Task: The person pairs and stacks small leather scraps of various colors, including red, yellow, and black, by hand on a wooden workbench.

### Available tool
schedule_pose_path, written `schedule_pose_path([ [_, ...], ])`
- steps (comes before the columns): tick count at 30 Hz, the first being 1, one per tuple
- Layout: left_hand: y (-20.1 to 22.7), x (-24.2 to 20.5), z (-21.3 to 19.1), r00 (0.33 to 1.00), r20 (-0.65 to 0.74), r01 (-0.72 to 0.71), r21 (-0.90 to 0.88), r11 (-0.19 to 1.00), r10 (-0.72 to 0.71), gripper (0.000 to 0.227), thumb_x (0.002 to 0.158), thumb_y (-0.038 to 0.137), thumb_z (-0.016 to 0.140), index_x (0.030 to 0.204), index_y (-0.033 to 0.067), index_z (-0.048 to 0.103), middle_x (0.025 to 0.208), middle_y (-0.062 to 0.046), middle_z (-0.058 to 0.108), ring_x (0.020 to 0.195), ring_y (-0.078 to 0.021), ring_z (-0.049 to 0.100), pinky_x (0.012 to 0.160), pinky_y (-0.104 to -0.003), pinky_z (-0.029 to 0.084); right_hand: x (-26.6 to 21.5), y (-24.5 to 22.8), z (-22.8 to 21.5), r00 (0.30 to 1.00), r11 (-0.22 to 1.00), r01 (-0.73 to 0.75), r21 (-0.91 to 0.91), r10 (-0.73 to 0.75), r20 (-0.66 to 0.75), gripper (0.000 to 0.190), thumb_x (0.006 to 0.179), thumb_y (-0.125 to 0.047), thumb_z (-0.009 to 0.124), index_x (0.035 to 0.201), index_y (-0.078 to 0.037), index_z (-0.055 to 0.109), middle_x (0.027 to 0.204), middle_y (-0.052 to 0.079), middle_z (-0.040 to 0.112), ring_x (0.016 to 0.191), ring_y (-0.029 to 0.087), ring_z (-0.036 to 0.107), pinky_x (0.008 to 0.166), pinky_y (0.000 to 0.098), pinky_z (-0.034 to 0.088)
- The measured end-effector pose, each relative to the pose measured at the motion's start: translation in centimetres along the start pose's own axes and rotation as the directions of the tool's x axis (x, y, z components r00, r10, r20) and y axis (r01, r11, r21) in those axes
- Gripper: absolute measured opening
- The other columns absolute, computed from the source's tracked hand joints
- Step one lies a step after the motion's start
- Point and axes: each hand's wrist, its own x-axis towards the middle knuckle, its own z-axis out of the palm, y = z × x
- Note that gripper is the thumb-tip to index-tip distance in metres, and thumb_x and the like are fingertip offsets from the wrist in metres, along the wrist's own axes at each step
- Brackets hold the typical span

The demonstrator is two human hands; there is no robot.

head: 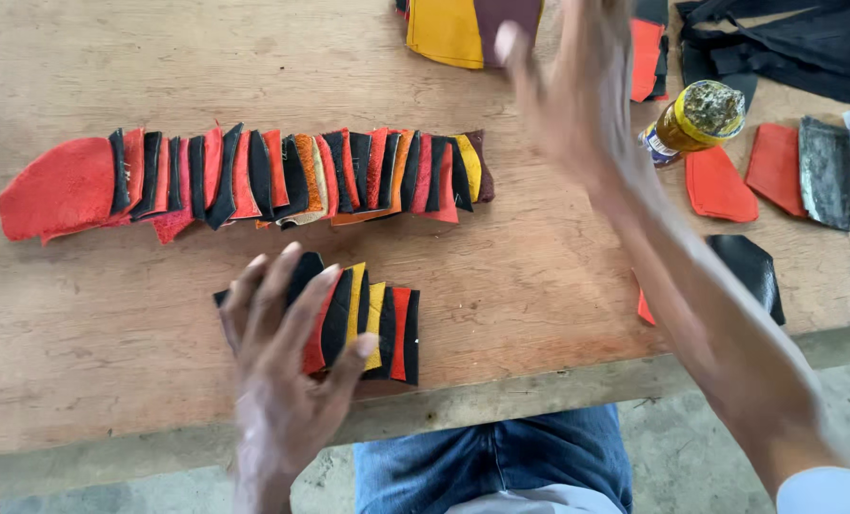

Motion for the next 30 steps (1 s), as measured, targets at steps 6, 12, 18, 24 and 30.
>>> schedule_pose_path([
  [6, 2.6, 0.4, 2.4, 0.974, 0.225, 0.001, 0.011, 1.000, -0.004, 0.084, 0.075, 0.051, 0.080, 0.145, 0.0134, 0.054, 0.160, -0.021, 0.029, 0.150, -0.0441, 0.017, 0.119, -0.066, 0.011, -10.5, -10.6, -4.5, 0.929, 0.923, -0.084, 0.376, -0.063, 0.364, 0.017, 0.093, -0.012, 0.072, 0.108, -0.004, 0.070, 0.092, 0.012, 0.069, 0.084, 0.026, 0.068, 0.073, 0.0382, 0.056],
  [12, 5.3, 1.2, 3.0, 0.938, 0.340, -0.058, -0.018, 0.998, 0.061, 0.074, 0.078, 0.037, 0.080, 0.146, 0.0204, 0.054, 0.163, -0.022, 0.015, 0.148, -0.0465, 0.005, 0.113, -0.068, 0.002, -13.2, -10.5, -4.8, 0.920, 0.888, -0.272, 0.371, 0.127, 0.371, 0.036, 0.080, -0.009, 0.078, 0.115, -0.004, 0.069, 0.096, 0.012, 0.070, 0.086, 0.025, 0.067, 0.072, 0.0367, 0.056],
  [18, 5.4, 1.8, 2.3, 0.912, 0.408, 0.019, -0.126, 0.992, 0.034, 0.069, 0.071, 0.032, 0.083, 0.135, 0.0196, 0.059, 0.164, -0.015, 0.017, 0.153, -0.0398, 0.006, 0.118, -0.068, 0.002, -13.2, -8.8, -3.2, 0.546, 0.472, -0.809, 0.351, 0.381, 0.746, 0.027, 0.086, -0.010, 0.078, 0.112, -0.005, 0.071, 0.084, 0.002, 0.075, 0.070, 0.009, 0.067, 0.060, 0.0265, 0.057],
  [24, 5.8, 1.0, 2.8, 0.965, 0.252, -0.040, -0.131, 0.991, 0.072, 0.066, 0.066, 0.025, 0.087, 0.126, 0.0182, 0.061, 0.157, -0.014, 0.026, 0.152, -0.0394, 0.015, 0.118, -0.071, 0.009, -14.0, -7.7, -1.3, 0.534, 0.223, -0.845, 0.485, 0.372, 0.759, 0.020, 0.088, -0.004, 0.073, 0.106, 0.004, 0.069, 0.086, 0.005, 0.073, 0.073, 0.010, 0.070, 0.064, 0.0256, 0.062],
  [30, 5.4, 0.5, 3.4, 0.981, 0.157, -0.089, -0.136, 0.987, 0.110, 0.067, 0.062, 0.023, 0.087, 0.124, 0.0168, 0.064, 0.154, -0.017, 0.031, 0.151, -0.0417, 0.021, 0.118, -0.072, 0.012, -13.9, -8.1, -1.6, 0.569, 0.268, -0.822, 0.502, 0.363, 0.738, 0.018, 0.089, -0.001, 0.072, 0.106, 0.005, 0.069, 0.083, 0.007, 0.071, 0.072, 0.012, 0.068, 0.063, 0.0275, 0.063],
])
